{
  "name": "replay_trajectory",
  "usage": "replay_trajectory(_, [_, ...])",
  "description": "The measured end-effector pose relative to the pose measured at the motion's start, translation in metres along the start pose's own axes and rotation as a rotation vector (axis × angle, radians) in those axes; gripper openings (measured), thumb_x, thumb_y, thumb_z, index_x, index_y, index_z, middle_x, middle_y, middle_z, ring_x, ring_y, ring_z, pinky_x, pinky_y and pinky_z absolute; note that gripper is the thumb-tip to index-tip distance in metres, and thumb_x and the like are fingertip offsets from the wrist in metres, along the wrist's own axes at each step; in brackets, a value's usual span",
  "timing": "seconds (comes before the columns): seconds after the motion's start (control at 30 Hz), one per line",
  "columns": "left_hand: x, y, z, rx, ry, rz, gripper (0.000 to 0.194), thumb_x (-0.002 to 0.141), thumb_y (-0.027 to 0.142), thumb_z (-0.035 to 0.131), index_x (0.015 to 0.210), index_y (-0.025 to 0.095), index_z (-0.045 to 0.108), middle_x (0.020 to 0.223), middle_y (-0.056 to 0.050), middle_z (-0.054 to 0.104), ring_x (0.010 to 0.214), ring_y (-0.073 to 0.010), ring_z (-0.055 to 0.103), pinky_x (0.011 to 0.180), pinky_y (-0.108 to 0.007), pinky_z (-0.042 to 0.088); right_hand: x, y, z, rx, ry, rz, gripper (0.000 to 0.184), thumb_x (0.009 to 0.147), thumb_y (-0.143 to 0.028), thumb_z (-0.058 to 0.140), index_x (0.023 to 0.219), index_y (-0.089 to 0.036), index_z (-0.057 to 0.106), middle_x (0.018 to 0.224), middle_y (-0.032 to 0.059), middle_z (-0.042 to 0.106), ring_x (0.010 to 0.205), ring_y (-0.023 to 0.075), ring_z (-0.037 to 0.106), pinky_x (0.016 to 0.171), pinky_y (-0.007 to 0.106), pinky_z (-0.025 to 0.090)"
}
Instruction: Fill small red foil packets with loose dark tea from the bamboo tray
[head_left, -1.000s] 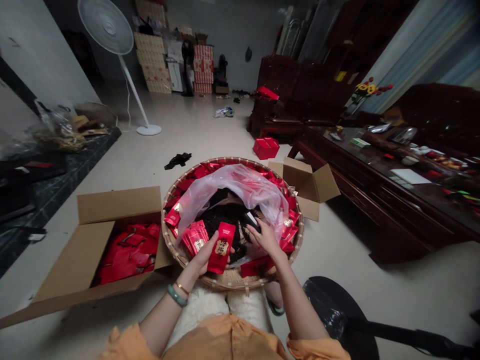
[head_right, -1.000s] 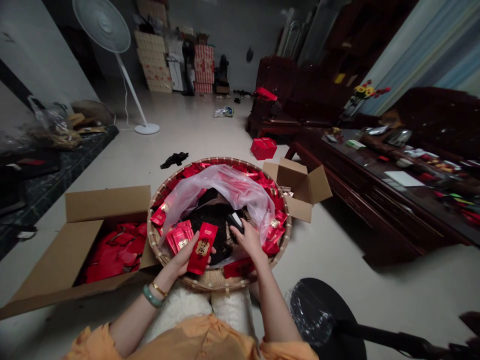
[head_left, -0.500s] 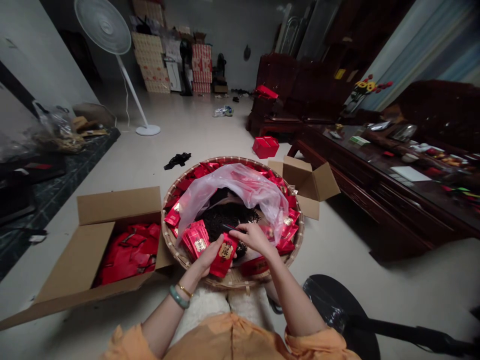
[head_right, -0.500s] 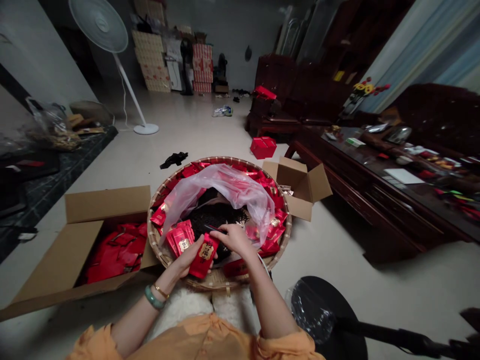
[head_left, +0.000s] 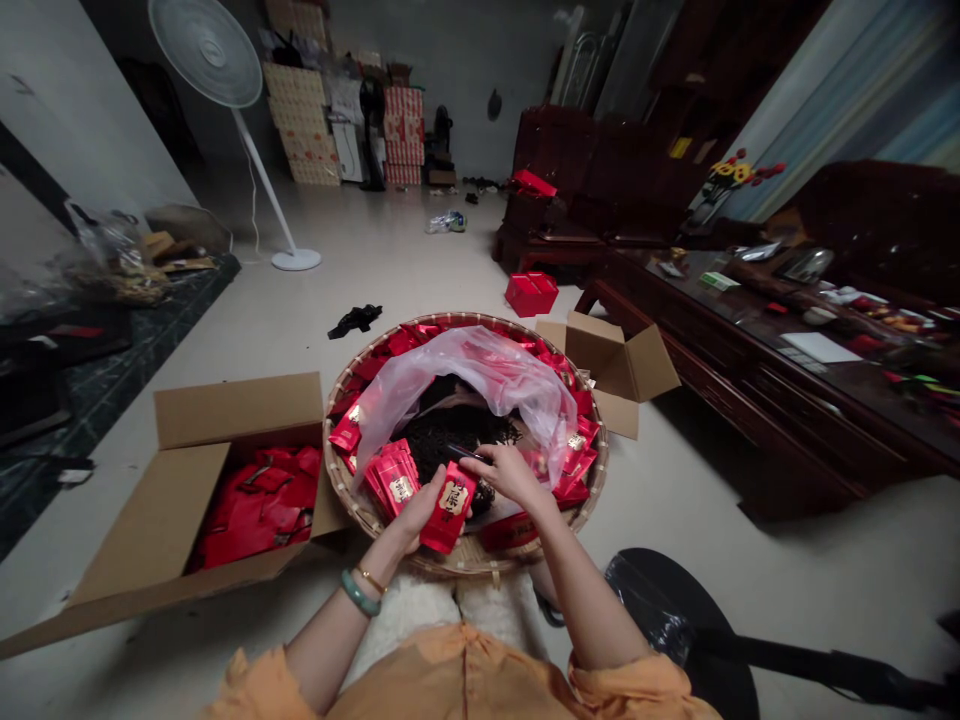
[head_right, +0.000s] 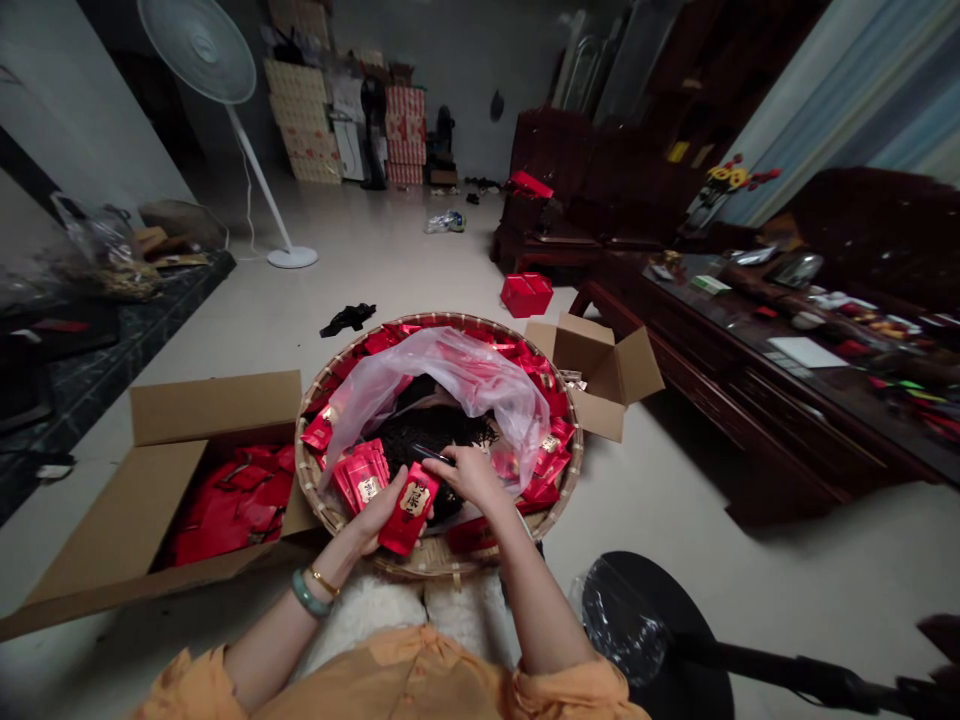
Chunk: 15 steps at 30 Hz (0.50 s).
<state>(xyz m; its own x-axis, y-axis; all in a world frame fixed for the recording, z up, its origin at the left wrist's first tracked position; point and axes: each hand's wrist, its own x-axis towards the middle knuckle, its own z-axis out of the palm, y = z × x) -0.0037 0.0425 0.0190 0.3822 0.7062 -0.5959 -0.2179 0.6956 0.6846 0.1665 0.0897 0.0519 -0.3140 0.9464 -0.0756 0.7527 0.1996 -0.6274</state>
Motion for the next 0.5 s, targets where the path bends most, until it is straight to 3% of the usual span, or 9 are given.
replay_trajectory(0.5, [0.003, -0.006, -0.004, -0.101, 0.003, -0.07, 0.06, 0.08, 0.065, 0.043, 0.091, 0.009, 0.063, 0.063, -0.009, 0.067, 0.046, -0.0163, 0.06, 0.046, -0.027, 0.049, 0.002, 0.015, 0.003, -0.013, 0.04, -0.043, 0.045, 0.084, -0.055, 0.048, 0.069, -0.017, 0.066, 0.061, 0.001, 0.06, 0.056, 0.0112, 0.048, 0.053, 0.022, 0.026])
